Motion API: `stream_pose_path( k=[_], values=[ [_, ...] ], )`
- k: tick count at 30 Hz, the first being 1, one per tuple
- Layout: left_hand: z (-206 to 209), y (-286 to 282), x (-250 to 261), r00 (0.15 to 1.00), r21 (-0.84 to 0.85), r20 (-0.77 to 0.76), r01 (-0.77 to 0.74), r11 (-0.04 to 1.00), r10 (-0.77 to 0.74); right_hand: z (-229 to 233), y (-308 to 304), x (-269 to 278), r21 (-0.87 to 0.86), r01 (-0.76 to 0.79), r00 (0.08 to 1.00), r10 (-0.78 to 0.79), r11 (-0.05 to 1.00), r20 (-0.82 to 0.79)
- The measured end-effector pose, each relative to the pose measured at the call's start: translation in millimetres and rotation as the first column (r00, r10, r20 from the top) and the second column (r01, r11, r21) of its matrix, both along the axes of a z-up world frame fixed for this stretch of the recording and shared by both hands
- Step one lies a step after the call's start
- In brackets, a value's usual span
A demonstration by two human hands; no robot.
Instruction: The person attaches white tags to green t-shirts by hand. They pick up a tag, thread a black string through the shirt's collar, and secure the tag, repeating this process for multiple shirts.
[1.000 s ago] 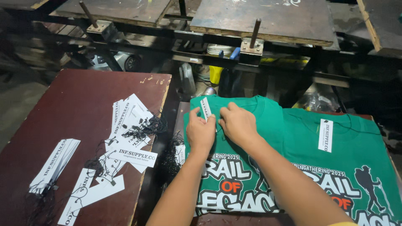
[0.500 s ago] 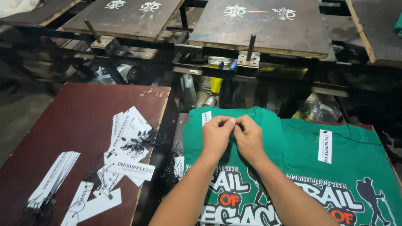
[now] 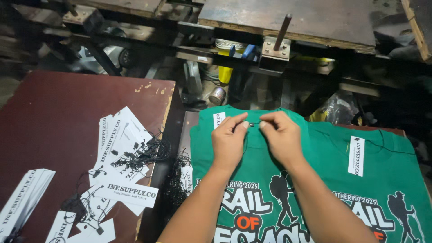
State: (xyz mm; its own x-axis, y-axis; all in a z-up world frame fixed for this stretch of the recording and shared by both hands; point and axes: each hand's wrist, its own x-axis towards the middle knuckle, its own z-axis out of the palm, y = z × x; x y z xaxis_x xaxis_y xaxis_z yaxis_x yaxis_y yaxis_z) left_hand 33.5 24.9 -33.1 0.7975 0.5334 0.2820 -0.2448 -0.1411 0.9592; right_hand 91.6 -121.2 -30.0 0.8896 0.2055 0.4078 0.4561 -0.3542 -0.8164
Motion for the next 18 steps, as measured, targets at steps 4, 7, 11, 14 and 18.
stream_pose_path(
  k=[4, 7, 11, 14, 18],
  values=[
    [-16.5, -3.4, 0.5, 1.0, 0.003, -0.022, -0.018, 1.0, 0.018, 2.2, 3.4, -11.1, -0.101, -0.004, 0.992, 0.017, 0.995, 0.128],
    [-15.8, 1.1, 2.2, 0.998, 0.091, 0.056, 0.031, 0.995, -0.036, -0.1, 1.7, -9.4, -0.006, -0.085, 0.99, 0.085, 0.996, 0.114],
    [-20.0, 3.5, 2.0, 0.993, 0.038, 0.03, 0.109, 0.993, -0.111, -2.0, -0.4, -7.7, 0.077, -0.159, 0.986, 0.162, 0.984, -0.036],
    [-19.7, 4.4, 2.8, 0.99, 0.056, -0.005, 0.141, 0.988, -0.141, -3.8, -2.2, -4.5, 0.064, -0.194, 0.979, 0.197, 0.979, -0.043],
    [-22.3, 3.6, 3.0, 0.988, 0.312, 0.056, 0.118, 0.943, -0.142, -13.4, -8.0, 4.4, 0.001, -0.226, 0.974, 0.226, 0.974, -0.026]
  ],
)
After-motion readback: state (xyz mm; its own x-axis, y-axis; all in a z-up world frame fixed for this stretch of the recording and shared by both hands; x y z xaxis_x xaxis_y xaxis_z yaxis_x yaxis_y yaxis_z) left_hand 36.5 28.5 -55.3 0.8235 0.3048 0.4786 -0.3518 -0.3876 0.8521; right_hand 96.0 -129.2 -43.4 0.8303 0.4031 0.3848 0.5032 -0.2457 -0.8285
